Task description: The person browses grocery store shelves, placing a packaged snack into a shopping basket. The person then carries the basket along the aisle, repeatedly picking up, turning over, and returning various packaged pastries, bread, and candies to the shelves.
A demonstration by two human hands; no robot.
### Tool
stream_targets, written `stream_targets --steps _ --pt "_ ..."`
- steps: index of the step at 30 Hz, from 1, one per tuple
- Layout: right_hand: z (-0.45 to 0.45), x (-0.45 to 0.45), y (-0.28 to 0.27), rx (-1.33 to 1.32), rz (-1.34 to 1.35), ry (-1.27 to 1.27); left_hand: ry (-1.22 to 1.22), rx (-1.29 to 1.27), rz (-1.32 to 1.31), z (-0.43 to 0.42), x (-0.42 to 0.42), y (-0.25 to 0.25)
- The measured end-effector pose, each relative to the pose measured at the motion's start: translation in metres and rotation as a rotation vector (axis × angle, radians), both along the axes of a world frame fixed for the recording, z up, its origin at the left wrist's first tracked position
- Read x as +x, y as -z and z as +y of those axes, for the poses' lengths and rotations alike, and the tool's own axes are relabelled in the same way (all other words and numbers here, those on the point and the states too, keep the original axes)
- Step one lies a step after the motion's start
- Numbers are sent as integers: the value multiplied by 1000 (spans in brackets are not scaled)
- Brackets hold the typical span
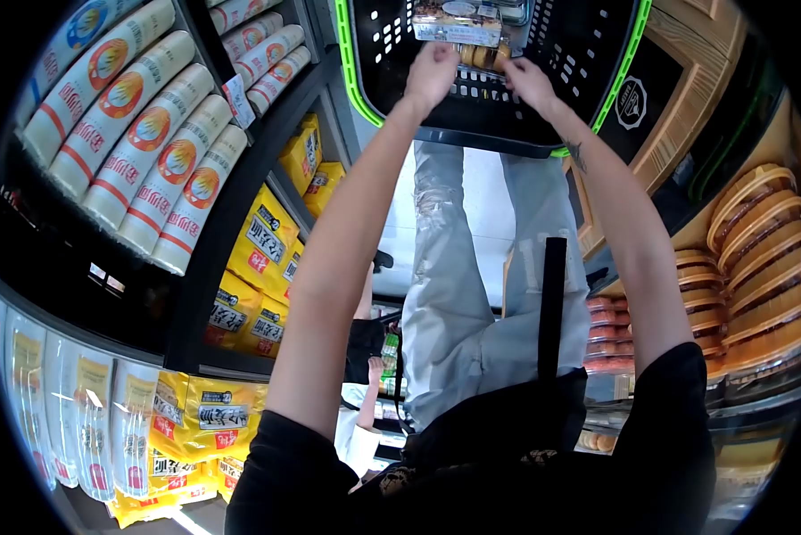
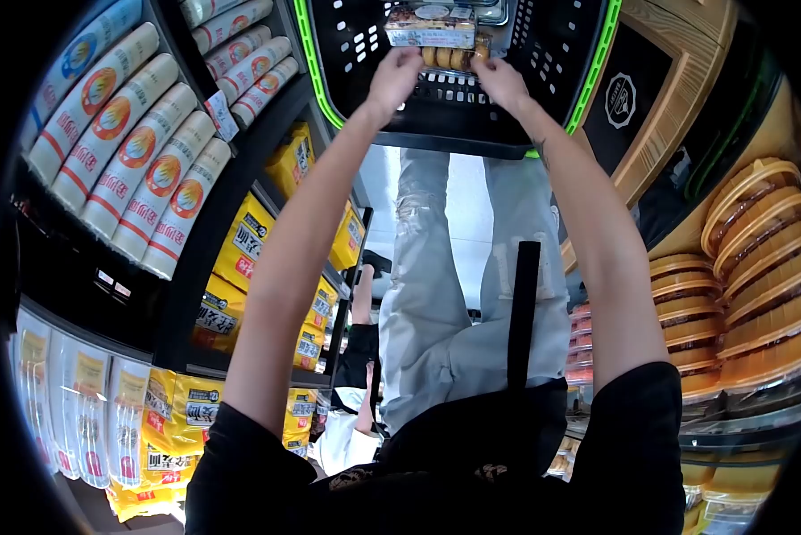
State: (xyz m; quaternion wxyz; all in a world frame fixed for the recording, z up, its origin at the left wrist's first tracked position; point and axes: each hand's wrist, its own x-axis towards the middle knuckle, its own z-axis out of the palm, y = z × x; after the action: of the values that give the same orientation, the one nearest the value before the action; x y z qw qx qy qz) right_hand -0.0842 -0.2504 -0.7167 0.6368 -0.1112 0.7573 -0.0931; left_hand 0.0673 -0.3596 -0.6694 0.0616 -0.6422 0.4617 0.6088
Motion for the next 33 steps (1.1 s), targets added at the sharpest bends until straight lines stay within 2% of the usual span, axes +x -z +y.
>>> stream_targets --steps 1,3,6,9,11,13,15,17,19,21,23,25,28,29,33 --pt "7 4 -14 -29 129 -177 11 60 5 7 6 -2" --pt "23 9 -32 -208 203 -409 122 -10 -14 22 18 -12" --pt "23 18 -83 -250 370 -459 354 -202 28 36 33 -45" --pt "39 39 -138 -218 437 -617 476 -249 77 39 47 -86" --pt "76 61 -158 -617 750 -400 438 -197 142 40 61 -101" --pt "100 75 -197 -389 707 -364 329 171 171 27 70 -139" --pt "128 85 -233 -95 512 -94 397 184 169 21 92 -150" --pt "157 95 -268 49 481 172 411 133 143 9 111 -175" --pt "200 111 -280 36 461 495 409 168 140 -1 137 -184" --pt "244 131 -285 38 446 703 544 147 119 -17 162 -194" --pt "268 151 -308 40 503 791 506 166 -20 -26 177 -207" --pt "285 180 -328 47 531 824 486 187 -37 -34 188 -218" --pt "304 212 -341 119 544 868 592 173 -137 -31 168 -238" --pt "314 226 -333 136 536 896 663 157 -138 -24 151 -255" --pt "340 238 -351 146 490 1089 654 186 49 7 96 -264"
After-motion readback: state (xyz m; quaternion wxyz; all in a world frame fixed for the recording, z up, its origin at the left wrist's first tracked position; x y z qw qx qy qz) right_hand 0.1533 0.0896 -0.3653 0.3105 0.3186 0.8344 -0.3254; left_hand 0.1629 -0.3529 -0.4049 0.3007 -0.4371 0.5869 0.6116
